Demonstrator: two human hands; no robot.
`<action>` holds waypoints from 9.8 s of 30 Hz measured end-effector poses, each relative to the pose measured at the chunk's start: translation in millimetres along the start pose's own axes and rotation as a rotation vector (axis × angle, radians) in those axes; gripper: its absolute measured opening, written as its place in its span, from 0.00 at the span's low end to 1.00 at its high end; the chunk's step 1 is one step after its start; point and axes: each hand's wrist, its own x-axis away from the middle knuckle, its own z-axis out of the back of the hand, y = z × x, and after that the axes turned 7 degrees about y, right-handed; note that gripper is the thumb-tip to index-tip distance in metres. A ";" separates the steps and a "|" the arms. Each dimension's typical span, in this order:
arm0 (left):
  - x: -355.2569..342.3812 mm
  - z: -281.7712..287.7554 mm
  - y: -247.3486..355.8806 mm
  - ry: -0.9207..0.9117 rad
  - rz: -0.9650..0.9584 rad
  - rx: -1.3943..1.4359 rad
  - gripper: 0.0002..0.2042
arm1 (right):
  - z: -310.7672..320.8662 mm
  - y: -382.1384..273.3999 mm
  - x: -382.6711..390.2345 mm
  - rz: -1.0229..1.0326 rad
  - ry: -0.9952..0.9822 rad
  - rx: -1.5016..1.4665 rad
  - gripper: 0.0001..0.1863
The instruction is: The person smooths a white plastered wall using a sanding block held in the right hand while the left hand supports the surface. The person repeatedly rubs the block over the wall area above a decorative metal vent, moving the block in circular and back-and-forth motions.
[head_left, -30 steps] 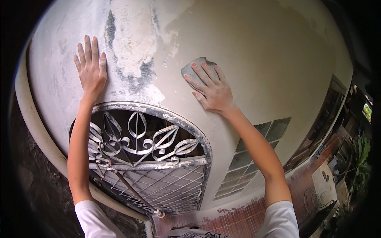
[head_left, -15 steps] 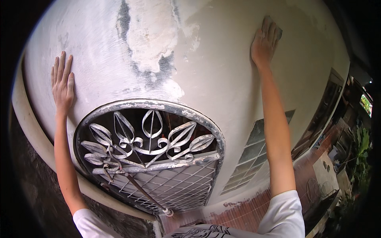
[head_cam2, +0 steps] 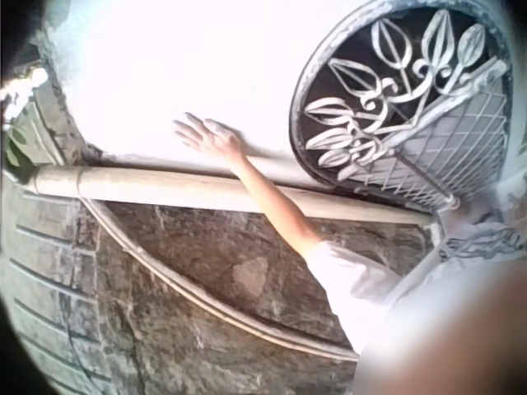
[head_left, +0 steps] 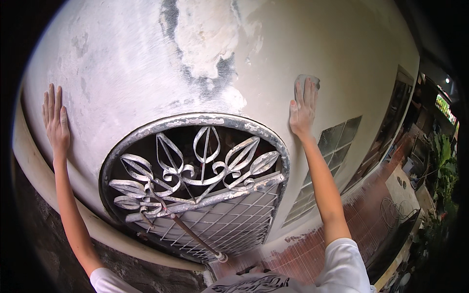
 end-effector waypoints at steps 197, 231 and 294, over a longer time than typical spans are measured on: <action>-223.4 -98.2 377.9 0.037 -0.100 0.033 0.30 | -17.3 12.6 -104.6 -0.196 0.119 0.073 0.34; -77.3 -26.9 427.1 -0.249 0.117 0.379 0.28 | -49.0 43.6 -375.6 0.524 0.194 0.080 0.30; 8.5 30.7 540.9 -0.548 -0.072 1.009 0.23 | 13.1 -5.3 -40.6 0.772 -0.424 -0.186 0.29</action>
